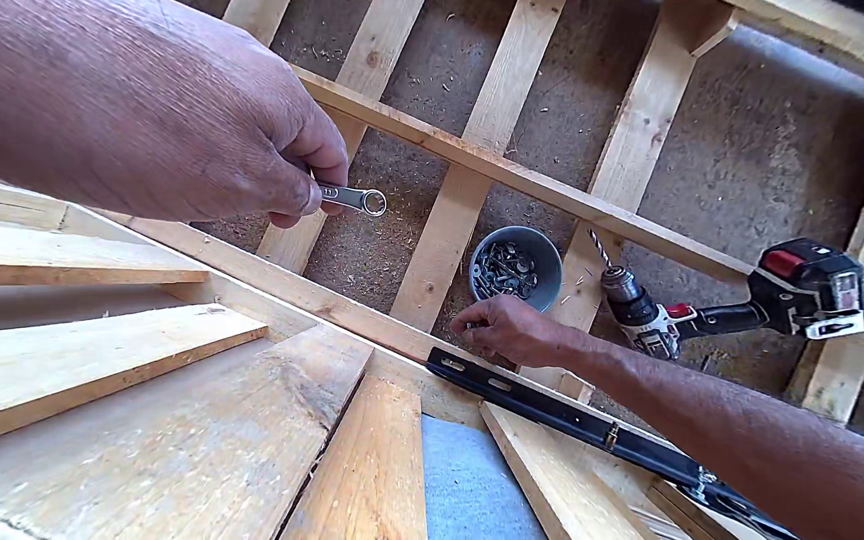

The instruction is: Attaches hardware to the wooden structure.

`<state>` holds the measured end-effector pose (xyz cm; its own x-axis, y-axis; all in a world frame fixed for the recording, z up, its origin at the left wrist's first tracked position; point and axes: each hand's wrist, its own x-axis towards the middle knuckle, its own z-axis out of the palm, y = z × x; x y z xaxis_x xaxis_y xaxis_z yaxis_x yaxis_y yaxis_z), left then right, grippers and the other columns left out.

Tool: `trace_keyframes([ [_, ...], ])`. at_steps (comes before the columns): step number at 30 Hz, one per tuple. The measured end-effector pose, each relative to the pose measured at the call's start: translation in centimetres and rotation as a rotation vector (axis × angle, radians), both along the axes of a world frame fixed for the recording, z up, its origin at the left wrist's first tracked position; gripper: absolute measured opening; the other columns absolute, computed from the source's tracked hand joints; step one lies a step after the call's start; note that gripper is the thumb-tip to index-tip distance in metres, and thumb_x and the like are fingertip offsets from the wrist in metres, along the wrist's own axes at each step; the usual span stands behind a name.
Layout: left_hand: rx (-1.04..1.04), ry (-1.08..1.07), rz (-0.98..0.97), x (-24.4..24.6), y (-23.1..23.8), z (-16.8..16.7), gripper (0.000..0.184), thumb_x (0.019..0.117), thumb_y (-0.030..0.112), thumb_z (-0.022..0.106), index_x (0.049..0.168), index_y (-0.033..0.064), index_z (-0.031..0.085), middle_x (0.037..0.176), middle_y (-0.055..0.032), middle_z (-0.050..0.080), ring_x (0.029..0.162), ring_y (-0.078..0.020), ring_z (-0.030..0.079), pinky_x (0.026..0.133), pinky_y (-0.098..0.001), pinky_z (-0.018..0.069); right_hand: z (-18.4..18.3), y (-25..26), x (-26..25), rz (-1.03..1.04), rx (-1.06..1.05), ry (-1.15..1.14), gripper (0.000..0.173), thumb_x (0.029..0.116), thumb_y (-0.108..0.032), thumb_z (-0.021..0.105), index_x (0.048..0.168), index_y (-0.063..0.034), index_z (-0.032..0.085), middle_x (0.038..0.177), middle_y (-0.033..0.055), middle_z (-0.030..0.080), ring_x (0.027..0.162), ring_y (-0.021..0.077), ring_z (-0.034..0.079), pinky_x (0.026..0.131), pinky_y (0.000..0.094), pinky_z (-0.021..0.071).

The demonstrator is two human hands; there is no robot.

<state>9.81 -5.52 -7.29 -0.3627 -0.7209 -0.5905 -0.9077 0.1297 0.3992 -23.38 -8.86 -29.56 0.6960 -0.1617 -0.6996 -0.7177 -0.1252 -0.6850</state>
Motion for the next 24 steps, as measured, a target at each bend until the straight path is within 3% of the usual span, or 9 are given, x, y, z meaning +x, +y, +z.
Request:
trace_keyframes([
  [3, 0.023, -0.016, -0.029, 0.1, -0.3, 0.2, 0.017, 0.106, 0.027, 0.056, 0.11, 0.0192, 0.071, 0.077, 0.0009, 0.066, 0.065, -0.0081, 0.061, 0.057, -0.0357, 0.0511, 0.2, -0.1, -0.1, 0.005, 0.04, 0.038, 0.026, 0.107, -0.016, 0.054, 0.127, -0.0156, 0.071, 0.08, 0.0029, 0.07, 0.063, 0.0126, 0.066, 0.063, 0.0311, 0.0579],
  [9, -0.001, -0.018, -0.011, -0.4, 0.0, 0.2, 0.015, 0.1044, 0.026, 0.057, 0.103, 0.019, 0.071, 0.074, 0.0025, 0.065, 0.062, -0.0075, 0.06, 0.056, -0.036, 0.0497, -0.1, 0.0, -0.3, 0.002, -0.062, 0.055, 0.009, 0.098, -0.014, 0.067, 0.105, -0.016, 0.072, 0.083, -0.0009, 0.071, 0.069, 0.0122, 0.067, 0.065, 0.0352, 0.0581],
  [12, -0.005, -0.012, 0.001, -0.8, 0.1, 0.5, 0.015, 0.1039, 0.023, 0.058, 0.1, 0.0184, 0.071, 0.075, 0.0031, 0.066, 0.064, -0.0075, 0.06, 0.058, -0.0373, 0.0504, 0.0, 0.0, -0.4, 0.054, -0.119, 0.031, 0.015, 0.0997, -0.015, 0.065, 0.107, -0.0204, 0.077, 0.087, -0.0032, 0.073, 0.074, 0.0103, 0.066, 0.07, 0.0365, 0.0559],
  [17, 0.003, -0.024, -0.008, -0.5, 0.0, 0.5, 0.017, 0.1052, 0.026, 0.056, 0.102, 0.0196, 0.071, 0.077, 0.003, 0.067, 0.065, -0.0089, 0.062, 0.059, -0.04, 0.0517, -0.6, 0.4, -0.8, -0.007, -0.02, 0.033, 0.015, 0.1012, -0.015, 0.061, 0.105, -0.0174, 0.076, 0.079, -0.0012, 0.07, 0.064, 0.011, 0.064, 0.063, 0.0344, 0.0557],
  [24, 0.016, 0.0, 0.0, -0.5, -0.2, 0.5, 0.017, 0.1053, 0.023, 0.055, 0.102, 0.0189, 0.071, 0.077, 0.003, 0.067, 0.066, -0.0083, 0.062, 0.06, -0.0385, 0.0521, -0.9, 1.4, -1.2, -0.002, -0.009, 0.017, 0.019, 0.106, -0.018, 0.055, 0.11, -0.0148, 0.073, 0.086, 0.0008, 0.071, 0.073, 0.0124, 0.066, 0.069, 0.0353, 0.0556],
])
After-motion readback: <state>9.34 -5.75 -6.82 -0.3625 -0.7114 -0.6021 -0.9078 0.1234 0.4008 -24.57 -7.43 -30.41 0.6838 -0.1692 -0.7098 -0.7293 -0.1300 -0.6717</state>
